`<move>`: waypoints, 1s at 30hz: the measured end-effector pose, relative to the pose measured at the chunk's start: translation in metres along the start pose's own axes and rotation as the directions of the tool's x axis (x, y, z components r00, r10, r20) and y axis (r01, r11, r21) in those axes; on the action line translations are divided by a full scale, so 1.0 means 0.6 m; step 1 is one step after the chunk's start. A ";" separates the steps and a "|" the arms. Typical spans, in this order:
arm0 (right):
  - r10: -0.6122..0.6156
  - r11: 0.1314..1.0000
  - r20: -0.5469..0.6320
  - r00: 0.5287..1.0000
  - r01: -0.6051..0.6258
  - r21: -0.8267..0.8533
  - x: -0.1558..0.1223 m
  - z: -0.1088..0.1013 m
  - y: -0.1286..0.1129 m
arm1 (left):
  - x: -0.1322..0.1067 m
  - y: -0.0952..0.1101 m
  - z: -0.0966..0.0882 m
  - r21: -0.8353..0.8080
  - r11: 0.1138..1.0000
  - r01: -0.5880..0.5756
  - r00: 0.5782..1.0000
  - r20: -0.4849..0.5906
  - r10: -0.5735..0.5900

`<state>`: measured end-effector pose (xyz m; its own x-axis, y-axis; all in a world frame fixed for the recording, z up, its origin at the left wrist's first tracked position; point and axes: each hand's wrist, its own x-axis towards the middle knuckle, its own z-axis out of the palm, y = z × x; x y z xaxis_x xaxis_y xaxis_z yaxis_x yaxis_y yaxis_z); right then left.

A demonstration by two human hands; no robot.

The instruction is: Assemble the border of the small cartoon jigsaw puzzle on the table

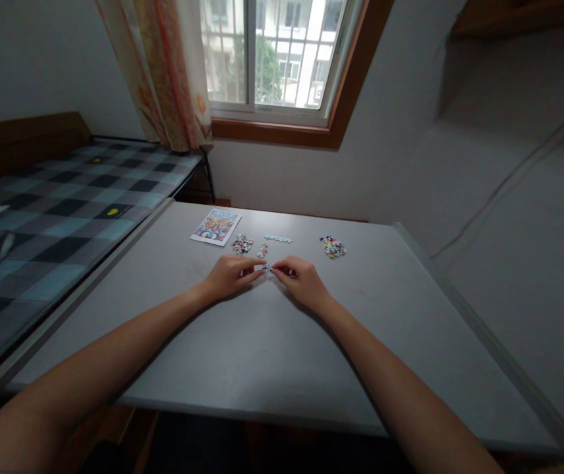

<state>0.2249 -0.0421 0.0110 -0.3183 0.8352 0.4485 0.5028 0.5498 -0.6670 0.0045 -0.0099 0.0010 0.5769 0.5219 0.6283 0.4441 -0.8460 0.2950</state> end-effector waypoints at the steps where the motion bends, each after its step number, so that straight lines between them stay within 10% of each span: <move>1: -0.002 1.000 -0.001 1.000 0.002 -0.003 0.000 0.000 0.000 | 0.000 0.000 0.000 0.001 1.000 0.001 1.000 0.001 -0.001; 30: -0.058 0.993 0.009 0.998 0.059 -0.103 0.000 -0.002 0.002 | 0.000 0.000 -0.001 -0.035 0.999 0.017 0.999 0.040 -0.016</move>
<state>0.2263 -0.0417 0.0107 -0.3545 0.8019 0.4809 0.5634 0.5936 -0.5747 0.0041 -0.0100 0.0017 0.5970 0.5393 0.5940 0.4297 -0.8401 0.3310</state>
